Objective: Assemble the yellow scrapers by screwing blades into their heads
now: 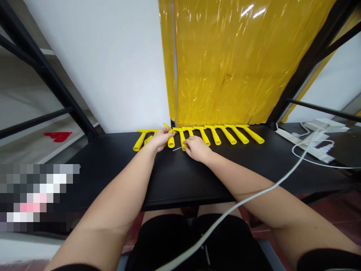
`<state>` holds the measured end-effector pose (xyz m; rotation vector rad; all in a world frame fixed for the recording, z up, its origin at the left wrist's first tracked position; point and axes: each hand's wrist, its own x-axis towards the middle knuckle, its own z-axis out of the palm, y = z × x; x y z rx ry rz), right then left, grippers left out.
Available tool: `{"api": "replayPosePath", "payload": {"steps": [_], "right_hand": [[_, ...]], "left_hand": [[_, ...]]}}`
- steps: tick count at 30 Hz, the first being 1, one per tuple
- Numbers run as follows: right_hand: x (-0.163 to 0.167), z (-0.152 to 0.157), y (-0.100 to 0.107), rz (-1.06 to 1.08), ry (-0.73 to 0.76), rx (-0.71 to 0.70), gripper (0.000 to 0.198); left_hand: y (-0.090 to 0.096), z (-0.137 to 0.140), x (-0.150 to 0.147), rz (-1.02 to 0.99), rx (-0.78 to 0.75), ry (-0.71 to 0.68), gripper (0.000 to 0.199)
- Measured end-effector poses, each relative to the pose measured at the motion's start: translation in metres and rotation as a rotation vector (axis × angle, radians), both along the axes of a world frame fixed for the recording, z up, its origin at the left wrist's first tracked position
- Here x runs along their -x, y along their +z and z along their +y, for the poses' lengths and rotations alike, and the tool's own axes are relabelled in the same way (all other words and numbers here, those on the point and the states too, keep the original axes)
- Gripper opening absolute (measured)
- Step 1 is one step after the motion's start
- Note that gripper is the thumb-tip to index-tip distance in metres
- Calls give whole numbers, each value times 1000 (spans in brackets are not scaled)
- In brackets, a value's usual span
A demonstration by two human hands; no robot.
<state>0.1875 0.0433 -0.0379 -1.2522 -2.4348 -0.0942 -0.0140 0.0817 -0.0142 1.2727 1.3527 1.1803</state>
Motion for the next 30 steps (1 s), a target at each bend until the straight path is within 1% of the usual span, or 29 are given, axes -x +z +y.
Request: {"api": "replayPosePath", "payload": {"steps": [4,9,12,16,19,21,26,30], "right_hand": [[-1,0,1,-5,-8,10,27],[-1,1,1,1,-7,14,27],[-1,0,2,-5,-9,10,27],[-1,-1,2,-5,-9,3,27],[-1,-1,1,1,-8,1,27],[-1,0,0,3,-10,4,26],[-1,1,-2,2,-16,9,25],[-1,0,-2,1,-20,7,24]], "left_hand": [[-9,8,2,181,-80,-67,55],[-17,17,5,373,-157,-51,58],[-17,19,5,518,-192,-40,62],[-16,17,2,668,-235,-8,61],[-14,16,2,747,-255,20,57],[-13,15,2,790,-261,16,52],[-13,11,1,869,-267,-44,39],[-15,12,0,891,-279,-88,37]]}}
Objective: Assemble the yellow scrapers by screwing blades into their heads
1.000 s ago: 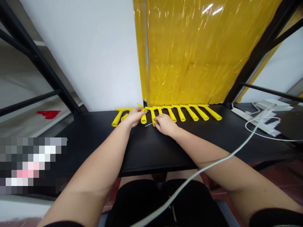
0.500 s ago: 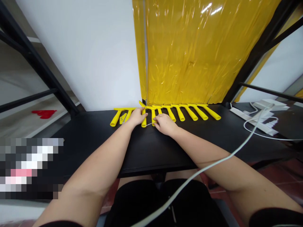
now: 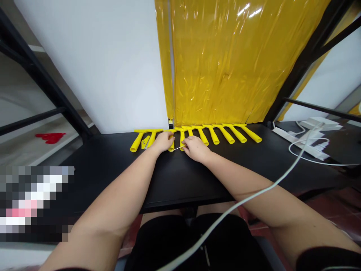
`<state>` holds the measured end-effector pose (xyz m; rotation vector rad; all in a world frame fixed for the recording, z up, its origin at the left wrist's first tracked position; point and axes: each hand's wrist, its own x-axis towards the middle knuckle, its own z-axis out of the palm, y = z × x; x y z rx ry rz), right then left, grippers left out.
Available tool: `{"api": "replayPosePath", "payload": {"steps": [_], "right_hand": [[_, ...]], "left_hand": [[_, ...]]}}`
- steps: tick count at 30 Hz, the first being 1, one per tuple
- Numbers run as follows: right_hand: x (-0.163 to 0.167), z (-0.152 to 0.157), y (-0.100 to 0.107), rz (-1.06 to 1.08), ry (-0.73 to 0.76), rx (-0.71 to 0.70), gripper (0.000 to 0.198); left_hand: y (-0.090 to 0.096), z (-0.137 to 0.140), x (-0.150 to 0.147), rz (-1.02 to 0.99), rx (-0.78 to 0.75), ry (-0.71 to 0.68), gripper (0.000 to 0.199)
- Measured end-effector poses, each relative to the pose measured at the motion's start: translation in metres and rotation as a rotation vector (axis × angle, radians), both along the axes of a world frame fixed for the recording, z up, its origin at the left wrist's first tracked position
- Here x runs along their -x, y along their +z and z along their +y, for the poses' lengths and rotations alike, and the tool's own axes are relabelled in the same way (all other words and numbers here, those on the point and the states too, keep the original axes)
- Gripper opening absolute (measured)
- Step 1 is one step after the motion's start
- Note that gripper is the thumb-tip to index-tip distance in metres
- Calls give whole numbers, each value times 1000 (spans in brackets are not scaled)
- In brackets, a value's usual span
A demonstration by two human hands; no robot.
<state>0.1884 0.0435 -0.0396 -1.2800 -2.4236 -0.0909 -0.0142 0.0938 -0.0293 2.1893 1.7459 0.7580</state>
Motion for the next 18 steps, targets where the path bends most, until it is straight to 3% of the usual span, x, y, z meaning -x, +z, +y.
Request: {"api": "replayPosePath", "payload": {"steps": [18], "right_hand": [[3,2,-2,-20,-1,-22,28]], "left_hand": [[-5,7,8,-4,3,-22,38]]}}
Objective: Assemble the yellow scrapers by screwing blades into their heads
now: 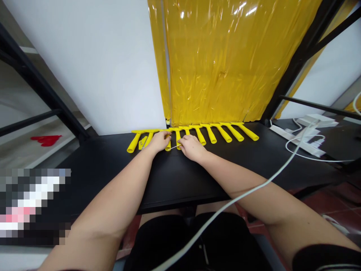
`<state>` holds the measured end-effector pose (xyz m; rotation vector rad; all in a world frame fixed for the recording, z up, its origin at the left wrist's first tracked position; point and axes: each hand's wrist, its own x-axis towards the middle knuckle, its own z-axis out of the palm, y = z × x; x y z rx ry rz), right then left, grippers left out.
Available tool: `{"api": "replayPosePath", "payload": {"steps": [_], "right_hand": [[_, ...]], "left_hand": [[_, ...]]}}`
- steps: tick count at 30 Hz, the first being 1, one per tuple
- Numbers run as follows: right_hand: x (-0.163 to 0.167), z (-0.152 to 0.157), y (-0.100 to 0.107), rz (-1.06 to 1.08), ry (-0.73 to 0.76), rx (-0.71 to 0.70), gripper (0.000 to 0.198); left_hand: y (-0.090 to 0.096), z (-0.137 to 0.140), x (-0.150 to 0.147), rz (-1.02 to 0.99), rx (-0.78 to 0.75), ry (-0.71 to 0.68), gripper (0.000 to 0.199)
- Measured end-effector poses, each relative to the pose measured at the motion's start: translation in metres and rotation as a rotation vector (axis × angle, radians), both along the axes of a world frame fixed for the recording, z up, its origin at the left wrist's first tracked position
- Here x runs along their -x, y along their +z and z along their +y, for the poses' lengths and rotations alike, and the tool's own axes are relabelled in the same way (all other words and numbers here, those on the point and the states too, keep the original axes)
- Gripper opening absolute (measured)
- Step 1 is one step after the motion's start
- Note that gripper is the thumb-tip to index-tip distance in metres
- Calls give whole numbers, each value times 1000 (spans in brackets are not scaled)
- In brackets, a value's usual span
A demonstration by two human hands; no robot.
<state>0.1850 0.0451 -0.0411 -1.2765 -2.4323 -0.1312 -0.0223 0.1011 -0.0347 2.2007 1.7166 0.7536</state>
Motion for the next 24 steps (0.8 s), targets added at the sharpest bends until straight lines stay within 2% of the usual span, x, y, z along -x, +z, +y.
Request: {"api": "replayPosePath", "payload": {"steps": [5,8,14,19,24], "right_hand": [[-1,-1,1,24,4,6,31],[-5,-5,3,96,34,-2,37],[-26,0,11,427,137,18,27],[-56,19,15,710,45,93,19],[-70,25,18,825,-43,190,23]], "left_hand": [[2,0,2,4,-12,21,37],[10,-5,9,-3,-53,87,38],[26,-16,36,10,-186,273,35],[22,-14,50,78,-96,368,28],[14,-9,53,62,-44,391,32]]}}
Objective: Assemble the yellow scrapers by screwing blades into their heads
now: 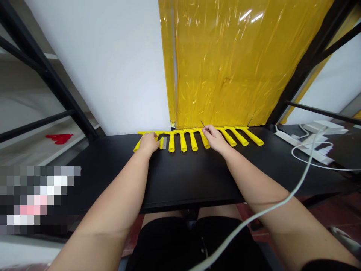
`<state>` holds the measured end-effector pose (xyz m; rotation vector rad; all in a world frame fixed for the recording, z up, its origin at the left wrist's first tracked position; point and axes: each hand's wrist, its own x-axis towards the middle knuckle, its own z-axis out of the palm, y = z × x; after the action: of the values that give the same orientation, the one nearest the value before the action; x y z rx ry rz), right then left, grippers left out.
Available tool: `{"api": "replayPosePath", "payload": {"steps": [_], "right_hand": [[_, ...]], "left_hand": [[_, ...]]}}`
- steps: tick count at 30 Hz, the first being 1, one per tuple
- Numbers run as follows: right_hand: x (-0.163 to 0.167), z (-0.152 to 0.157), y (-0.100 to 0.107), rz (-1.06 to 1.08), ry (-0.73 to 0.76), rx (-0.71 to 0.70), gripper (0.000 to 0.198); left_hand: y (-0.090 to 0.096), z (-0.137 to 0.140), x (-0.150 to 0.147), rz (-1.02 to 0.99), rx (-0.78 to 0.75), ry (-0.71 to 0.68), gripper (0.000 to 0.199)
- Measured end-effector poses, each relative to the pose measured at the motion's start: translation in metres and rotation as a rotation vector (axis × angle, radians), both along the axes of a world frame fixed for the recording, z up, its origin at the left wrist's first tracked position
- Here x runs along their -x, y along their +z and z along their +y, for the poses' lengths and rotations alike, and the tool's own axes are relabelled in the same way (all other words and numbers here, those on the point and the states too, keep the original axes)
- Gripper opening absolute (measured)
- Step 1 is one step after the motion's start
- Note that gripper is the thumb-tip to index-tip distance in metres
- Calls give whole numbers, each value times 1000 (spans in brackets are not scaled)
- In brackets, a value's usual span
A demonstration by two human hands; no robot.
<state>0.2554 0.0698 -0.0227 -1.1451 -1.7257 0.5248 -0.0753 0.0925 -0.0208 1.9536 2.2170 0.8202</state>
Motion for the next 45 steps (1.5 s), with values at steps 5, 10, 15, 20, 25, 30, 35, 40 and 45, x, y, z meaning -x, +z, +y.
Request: {"api": "replayPosePath", "payload": {"steps": [5,10,15,20,25,30,35,40,45], "right_hand": [[2,-2,-1,-27,38,-3,23],[0,0,-3,-9,51,-24,26],[-2,1,-3,-2,62,-32,27],[0,-1,0,117,126,55,32],[17,-11,4,430,329,234,28],[39,-27,4,564,406,371,38],[40,-27,5,625,382,473,46],[21,-18,12,736,255,447,42],[9,-10,12,711,175,410,41]], "left_hand": [[0,-1,2,-42,50,41,38],[11,-8,3,-75,70,96,44],[29,-20,10,-121,-18,158,40],[39,-28,-6,-402,-290,61,34],[29,-41,-63,-918,-222,-350,32],[11,-64,-110,-908,-124,-673,39],[6,-62,-108,-841,-9,-844,44],[15,-34,-49,-286,-107,-353,26],[11,-18,-13,147,75,-167,38]]}}
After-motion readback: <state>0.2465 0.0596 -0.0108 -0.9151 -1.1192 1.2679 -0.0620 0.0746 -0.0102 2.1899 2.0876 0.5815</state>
